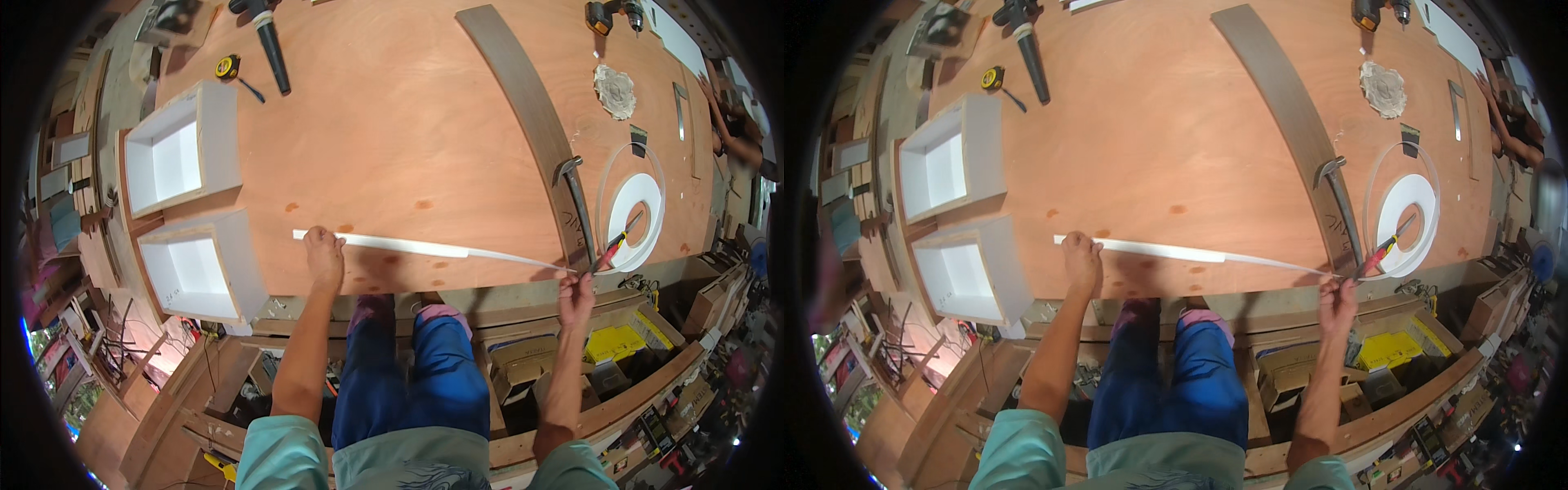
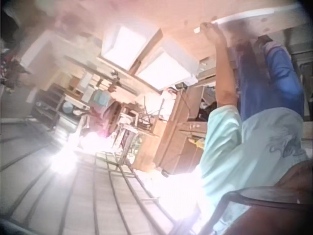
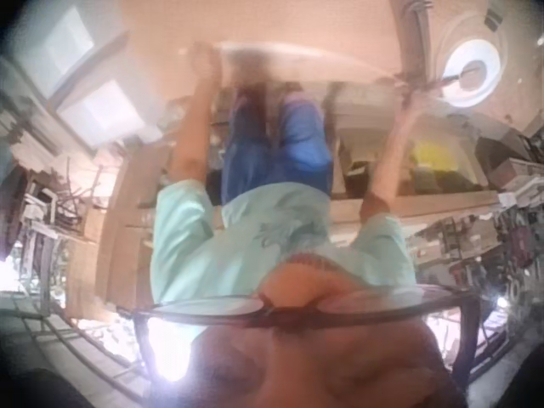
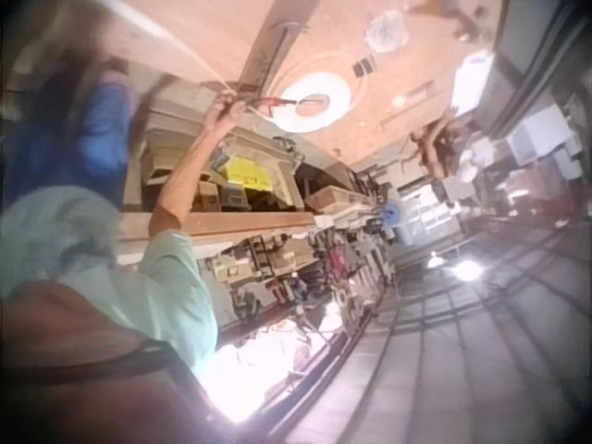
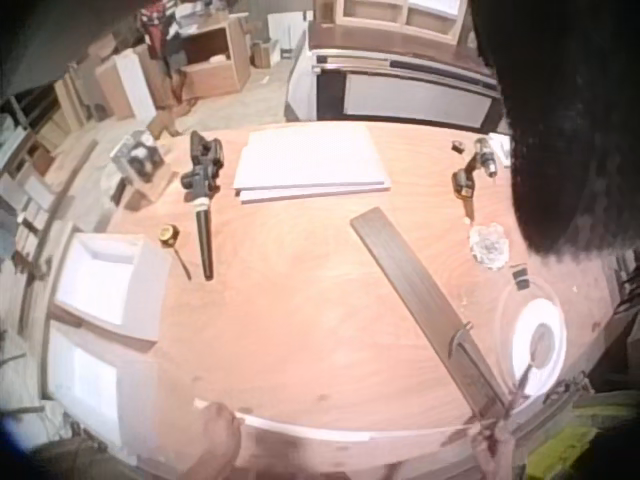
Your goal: The person measures and cuts white edge banding, then uses a hammer and a red block to press the banding onto the edges of wooden cabinet frames. The person repeatedly aligns, taps, and trims the banding along the frame edges.
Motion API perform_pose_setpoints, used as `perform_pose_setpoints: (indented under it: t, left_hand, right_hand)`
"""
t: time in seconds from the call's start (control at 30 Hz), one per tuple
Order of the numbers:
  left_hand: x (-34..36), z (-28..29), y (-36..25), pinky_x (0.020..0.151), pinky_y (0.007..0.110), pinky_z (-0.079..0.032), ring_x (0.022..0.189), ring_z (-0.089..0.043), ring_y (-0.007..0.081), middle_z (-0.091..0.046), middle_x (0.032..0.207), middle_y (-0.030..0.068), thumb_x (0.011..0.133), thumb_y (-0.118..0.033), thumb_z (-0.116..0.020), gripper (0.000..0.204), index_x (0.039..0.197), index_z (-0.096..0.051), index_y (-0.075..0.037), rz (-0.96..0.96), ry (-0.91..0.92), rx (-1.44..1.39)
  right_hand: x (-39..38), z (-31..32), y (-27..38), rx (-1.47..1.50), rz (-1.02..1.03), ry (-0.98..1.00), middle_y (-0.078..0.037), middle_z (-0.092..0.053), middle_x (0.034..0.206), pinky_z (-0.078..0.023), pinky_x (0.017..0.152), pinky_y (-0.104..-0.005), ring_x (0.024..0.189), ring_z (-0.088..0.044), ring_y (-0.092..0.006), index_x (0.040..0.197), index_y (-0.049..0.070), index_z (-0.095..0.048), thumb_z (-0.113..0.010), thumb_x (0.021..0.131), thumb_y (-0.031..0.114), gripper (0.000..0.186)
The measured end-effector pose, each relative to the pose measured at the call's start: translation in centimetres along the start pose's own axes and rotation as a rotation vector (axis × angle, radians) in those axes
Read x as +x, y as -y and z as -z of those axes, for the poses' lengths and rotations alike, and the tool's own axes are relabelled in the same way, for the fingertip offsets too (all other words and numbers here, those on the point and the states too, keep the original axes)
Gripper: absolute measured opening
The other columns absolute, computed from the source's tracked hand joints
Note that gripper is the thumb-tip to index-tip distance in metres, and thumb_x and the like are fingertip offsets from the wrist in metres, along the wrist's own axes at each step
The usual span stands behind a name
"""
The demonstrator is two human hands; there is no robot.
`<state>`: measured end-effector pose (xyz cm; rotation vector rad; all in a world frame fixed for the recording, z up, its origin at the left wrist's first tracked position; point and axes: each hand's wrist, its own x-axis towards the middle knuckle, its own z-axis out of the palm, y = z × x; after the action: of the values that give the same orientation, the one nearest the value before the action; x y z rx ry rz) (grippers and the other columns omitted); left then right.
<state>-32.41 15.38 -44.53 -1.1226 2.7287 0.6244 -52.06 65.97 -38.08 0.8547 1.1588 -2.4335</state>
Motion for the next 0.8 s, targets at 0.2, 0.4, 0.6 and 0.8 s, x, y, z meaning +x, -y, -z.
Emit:
perform_pose_setpoints:
  t: [0.2,0.4,0.6,0.8]
  left_hand:
    - [0.4,-1.9,0.5,0.09,0.04,-0.049,0.113,-0.049,0.0308,-0.055,0.109,0.0116,0.081,-0.013,-0.073,0.015,0.088,-0.07,-0.001,-0.057,-0.026,-0.041]
    - [0.6,-1.6,0.7,0.097,0.039,-0.043,0.11,-0.049,0.0295,-0.056,0.107,0.0111,0.082,-0.021,-0.071,0.017,0.088,-0.072,-0.005,-0.088,-0.029,-0.037]
    - [0.6,-1.2,0.8,0.096,0.04,-0.045,0.114,-0.049,0.0319,-0.055,0.109,0.0118,0.082,-0.018,-0.071,0.017,0.087,-0.069,-0.002,-0.107,-0.053,-0.029]
    - [0.3,-1.6,1.2,0.102,0.04,-0.039,0.112,-0.047,0.0301,-0.055,0.107,0.0105,0.082,-0.019,-0.07,0.016,0.089,-0.071,-0.005,-0.072,-0.039,-0.074]
  right_hand:
    - [-15.1,-6.8,-13.3,0.095,-0.196,0.044,-0.005,-0.062,0.095,-0.049,0.078,-0.0371,0.089,-0.057,-0.0221,0.108,0.008,-0.062,-0.07,0.088,0.009,0.022]
    - [-24.8,-9.9,-16.0,0.016,-0.296,0.147,-0.004,-0.061,0.094,-0.048,0.073,-0.0399,0.085,-0.057,-0.0225,0.111,0.01,-0.061,-0.071,0.081,0.0,0.033]
    - [-30.7,-6.8,-11.4,-0.125,-0.095,0.036,-0.002,-0.062,0.093,-0.045,0.073,-0.0354,0.081,-0.056,-0.0172,0.117,0.013,-0.06,-0.071,0.082,0.002,0.038]
    - [-36.3,-2.6,-8.1,-0.214,-0.028,-0.247,-0.001,-0.066,0.092,-0.05,0.079,-0.037,0.085,-0.062,-0.0169,0.116,0.012,-0.06,-0.069,0.086,0.005,0.032]
